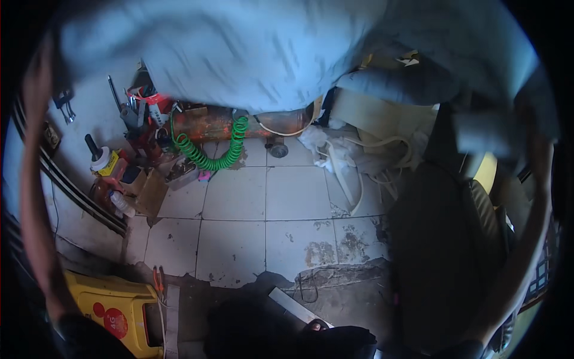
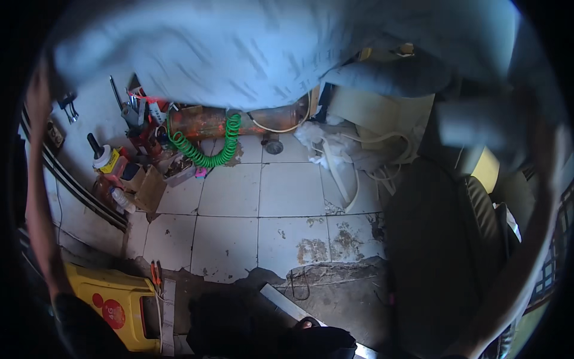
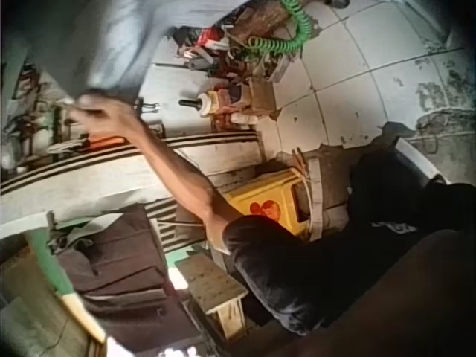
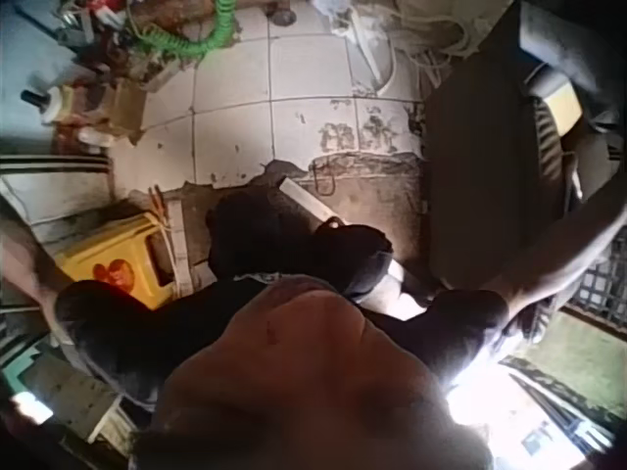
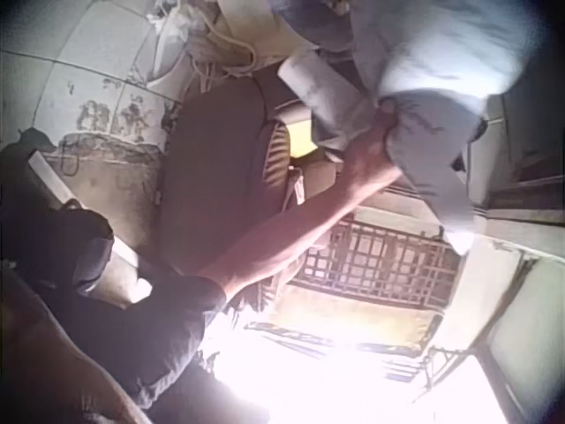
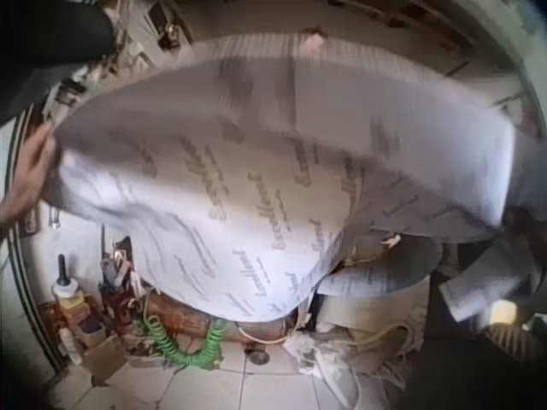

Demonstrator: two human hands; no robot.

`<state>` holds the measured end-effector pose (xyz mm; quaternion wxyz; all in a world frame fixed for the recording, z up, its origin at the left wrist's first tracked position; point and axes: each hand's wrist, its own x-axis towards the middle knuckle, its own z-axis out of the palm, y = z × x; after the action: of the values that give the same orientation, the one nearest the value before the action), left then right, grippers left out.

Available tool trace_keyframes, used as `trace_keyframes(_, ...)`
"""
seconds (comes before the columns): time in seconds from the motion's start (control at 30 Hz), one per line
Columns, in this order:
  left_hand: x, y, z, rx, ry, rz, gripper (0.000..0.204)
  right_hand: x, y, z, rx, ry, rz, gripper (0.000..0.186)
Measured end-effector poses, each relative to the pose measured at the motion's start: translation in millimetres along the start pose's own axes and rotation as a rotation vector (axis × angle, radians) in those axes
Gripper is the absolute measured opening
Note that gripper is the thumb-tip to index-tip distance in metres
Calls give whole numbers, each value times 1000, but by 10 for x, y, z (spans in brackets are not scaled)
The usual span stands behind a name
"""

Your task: The person picks up a piece of patterned upholstery material and a larger piece of plain brown fabric, spreads them out on the floor, and uses orange shears to cut the brown fabric around the patterned piece.

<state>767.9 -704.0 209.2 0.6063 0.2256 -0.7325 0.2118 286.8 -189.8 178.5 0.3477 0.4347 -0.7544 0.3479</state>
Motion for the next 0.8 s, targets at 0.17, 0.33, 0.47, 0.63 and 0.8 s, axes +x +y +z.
trace_keyframes(0.17,-2914,867,439,-243,-900,279,59,-1260,687,1146,-52,-574,-137,26)
trace_keyframes(0.33,-4519,1404,862,-289,-1235,59,43,-3003,1365,2429,-208,-708,87,43)
trace_keyframes(0.47,-5686,1659,746,-227,-1641,116,34,-4484,1863,2362,-343,-1033,166,41)
trace_keyframes(0.63,-5871,1498,166,-290,-1935,9,35,-4528,1235,1515,-441,-1504,436,46)
trace_keyframes(0.8,-5466,2187,425,-599,-1988,-143,60,-3632,556,697,-264,-1155,630,52)
